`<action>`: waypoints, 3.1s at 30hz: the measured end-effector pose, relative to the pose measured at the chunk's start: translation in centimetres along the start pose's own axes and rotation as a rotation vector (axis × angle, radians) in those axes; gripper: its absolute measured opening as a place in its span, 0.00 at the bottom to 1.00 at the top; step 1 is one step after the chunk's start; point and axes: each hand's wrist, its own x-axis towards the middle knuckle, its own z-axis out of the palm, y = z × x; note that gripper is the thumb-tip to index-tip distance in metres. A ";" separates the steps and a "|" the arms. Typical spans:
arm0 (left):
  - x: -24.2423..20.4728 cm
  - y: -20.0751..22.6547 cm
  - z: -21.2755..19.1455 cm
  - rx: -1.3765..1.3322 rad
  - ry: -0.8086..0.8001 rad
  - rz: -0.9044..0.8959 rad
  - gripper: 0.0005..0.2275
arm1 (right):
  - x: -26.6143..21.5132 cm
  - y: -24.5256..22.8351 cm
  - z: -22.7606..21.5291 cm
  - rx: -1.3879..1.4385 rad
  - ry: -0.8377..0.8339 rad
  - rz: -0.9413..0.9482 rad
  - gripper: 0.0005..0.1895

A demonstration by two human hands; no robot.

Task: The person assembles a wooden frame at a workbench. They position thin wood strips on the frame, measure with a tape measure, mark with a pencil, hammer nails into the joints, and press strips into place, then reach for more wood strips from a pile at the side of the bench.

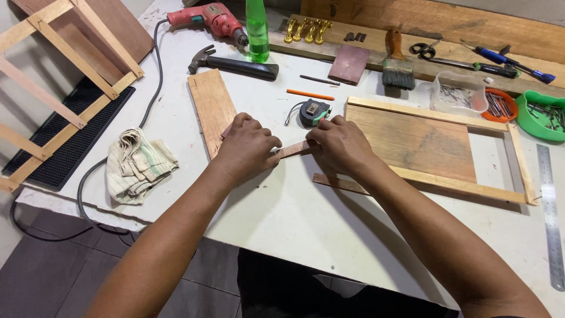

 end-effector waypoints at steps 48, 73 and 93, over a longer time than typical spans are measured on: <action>7.0 11.7 1.7 -1.312 -0.158 -0.152 0.14 | -10.7 8.4 -3.7 -0.061 0.586 -0.096 0.18; 9.6 18.4 -0.8 -1.099 -0.094 -0.250 0.19 | -8.4 12.2 -2.4 0.997 0.417 0.489 0.23; 13.6 14.8 1.4 -1.308 0.070 -0.267 0.26 | -8.5 11.8 -2.0 1.366 0.340 0.414 0.18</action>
